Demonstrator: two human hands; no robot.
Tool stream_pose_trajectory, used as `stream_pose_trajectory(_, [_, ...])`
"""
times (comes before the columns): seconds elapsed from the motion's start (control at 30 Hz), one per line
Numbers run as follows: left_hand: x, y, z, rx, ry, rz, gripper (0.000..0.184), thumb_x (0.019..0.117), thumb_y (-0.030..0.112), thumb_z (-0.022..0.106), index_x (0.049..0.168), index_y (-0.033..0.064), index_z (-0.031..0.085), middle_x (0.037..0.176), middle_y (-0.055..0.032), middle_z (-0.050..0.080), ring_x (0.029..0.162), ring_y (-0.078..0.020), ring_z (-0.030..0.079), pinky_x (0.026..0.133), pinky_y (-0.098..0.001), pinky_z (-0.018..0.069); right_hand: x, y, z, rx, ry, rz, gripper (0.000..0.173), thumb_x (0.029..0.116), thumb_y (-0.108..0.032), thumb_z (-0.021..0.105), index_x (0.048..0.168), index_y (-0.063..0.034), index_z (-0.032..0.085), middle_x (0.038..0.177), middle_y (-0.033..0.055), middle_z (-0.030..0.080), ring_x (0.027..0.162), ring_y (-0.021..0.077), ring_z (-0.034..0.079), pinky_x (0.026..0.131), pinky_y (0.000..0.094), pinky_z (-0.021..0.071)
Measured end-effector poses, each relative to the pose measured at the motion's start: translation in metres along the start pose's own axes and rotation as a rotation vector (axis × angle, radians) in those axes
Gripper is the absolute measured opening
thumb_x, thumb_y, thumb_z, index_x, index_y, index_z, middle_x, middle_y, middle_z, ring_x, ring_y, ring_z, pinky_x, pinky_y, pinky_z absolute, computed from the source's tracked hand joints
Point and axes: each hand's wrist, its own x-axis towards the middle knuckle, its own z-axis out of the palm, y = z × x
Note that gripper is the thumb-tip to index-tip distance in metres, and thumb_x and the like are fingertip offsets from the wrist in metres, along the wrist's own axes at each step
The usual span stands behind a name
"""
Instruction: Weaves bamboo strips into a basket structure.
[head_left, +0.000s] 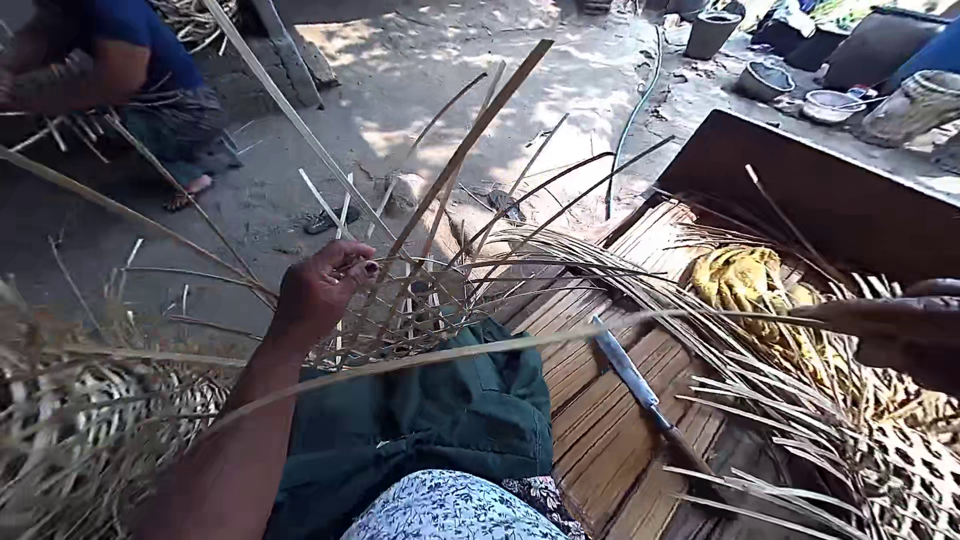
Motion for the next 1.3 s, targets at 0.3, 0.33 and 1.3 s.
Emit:
stream_pose_trajectory(0.3, [-0.004, 0.011, 0.001, -0.002, 0.027, 0.039, 0.026, 0.0995, 0.027, 0.065, 0.118, 0.0104, 0.072, 0.103, -0.0048, 0.075, 0.091, -0.0123, 0.072, 0.086, -0.0392, 0.0590, -0.037, 0.118, 0.060, -0.447, -0.272, 0.484, 0.039, 0.0914, 0.006, 0.064, 0.129, -0.0048, 0.071, 0.128, 0.0344, 0.063, 0.119, 0.0598, 0.057, 0.094, 0.0814, 0.0399])
stream_pose_trajectory(0.33, [-0.006, 0.012, 0.002, 0.011, 0.027, 0.049, 0.026, 0.0997, 0.028, 0.065, 0.118, 0.0112, 0.072, 0.105, -0.0042, 0.074, 0.094, -0.0119, 0.071, 0.088, -0.0390, 0.0587, -0.032, 0.104, 0.087, -0.331, -0.222, 0.335, 0.038, 0.0913, 0.001, 0.066, 0.128, -0.0070, 0.072, 0.130, 0.0274, 0.065, 0.117, 0.0526, 0.062, 0.092, 0.0768, 0.0454])
stream_pose_trajectory(1.3, [-0.039, 0.056, 0.015, -0.094, 0.088, 0.054, 0.027, 0.0978, 0.028, 0.067, 0.119, 0.0149, 0.077, 0.103, 0.0039, 0.076, 0.090, -0.0060, 0.068, 0.089, -0.0374, 0.0537, 0.146, -0.078, 0.201, -0.150, 0.339, -0.356, 0.027, 0.1004, -0.015, 0.053, 0.114, -0.0105, 0.075, 0.087, 0.0104, 0.069, 0.065, 0.0242, 0.066, 0.053, 0.0451, 0.0529])
